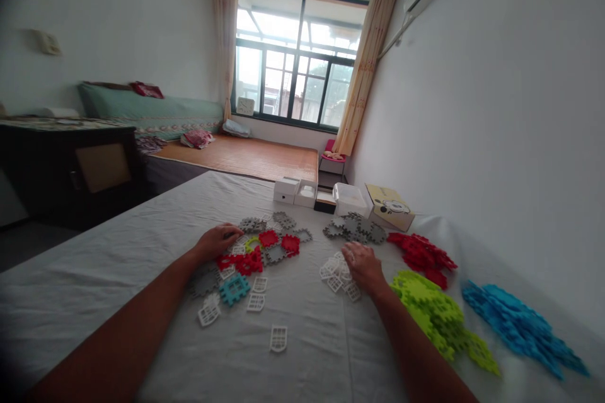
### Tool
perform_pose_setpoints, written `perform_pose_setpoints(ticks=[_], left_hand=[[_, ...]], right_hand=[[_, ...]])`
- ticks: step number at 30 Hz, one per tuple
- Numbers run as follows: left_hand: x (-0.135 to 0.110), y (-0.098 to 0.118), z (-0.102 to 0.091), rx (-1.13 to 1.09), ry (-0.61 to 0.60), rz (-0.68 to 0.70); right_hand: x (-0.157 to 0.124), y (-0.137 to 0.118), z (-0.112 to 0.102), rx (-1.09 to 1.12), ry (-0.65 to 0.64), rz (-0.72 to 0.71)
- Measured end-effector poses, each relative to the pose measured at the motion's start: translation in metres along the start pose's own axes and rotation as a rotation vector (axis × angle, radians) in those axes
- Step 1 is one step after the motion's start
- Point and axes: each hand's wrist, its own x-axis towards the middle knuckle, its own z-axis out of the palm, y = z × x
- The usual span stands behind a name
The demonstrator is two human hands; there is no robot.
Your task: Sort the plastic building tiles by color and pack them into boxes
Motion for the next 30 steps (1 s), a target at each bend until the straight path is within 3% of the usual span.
perform_pose_setpoints(ticks=[4, 8, 11, 16, 20, 25, 30], left_hand=[[0.000, -0.002, 0.001, 0.019, 0.008, 0.015], [0.001, -0.001, 0.002, 0.027, 0.008, 0.006], [0.001, 0.000, 0.001, 0.026, 0.004, -0.010], [0.000, -0.001, 0.002, 0.011, 0.008, 0.007], [-0.001, -0.003, 0.003, 0.019, 0.017, 0.021], [0.000, -0.001, 0.001, 0.031, 0.017, 0.013], [0.001, -0.001, 0.000, 0.022, 0.004, 0.009]], right_hand=[[-0.001, 0.015, 0.003, -0.032, -0.007, 0.078], [-0.007, 0.002, 0.003, -0.019, -0.060, 0.032], [-0.005, -0.028, -0.009, -0.013, -0.001, -0.033], [0.016, -0.097, -0.021, 0.121, 0.013, -0.439], [0.029, -0.132, -0.010, 0.093, -0.032, -0.473], [0.026, -0.138, -0.002, 0.061, 0.001, -0.410], [0.009, -0.119, -0.021, 0.135, 0.180, -0.366]])
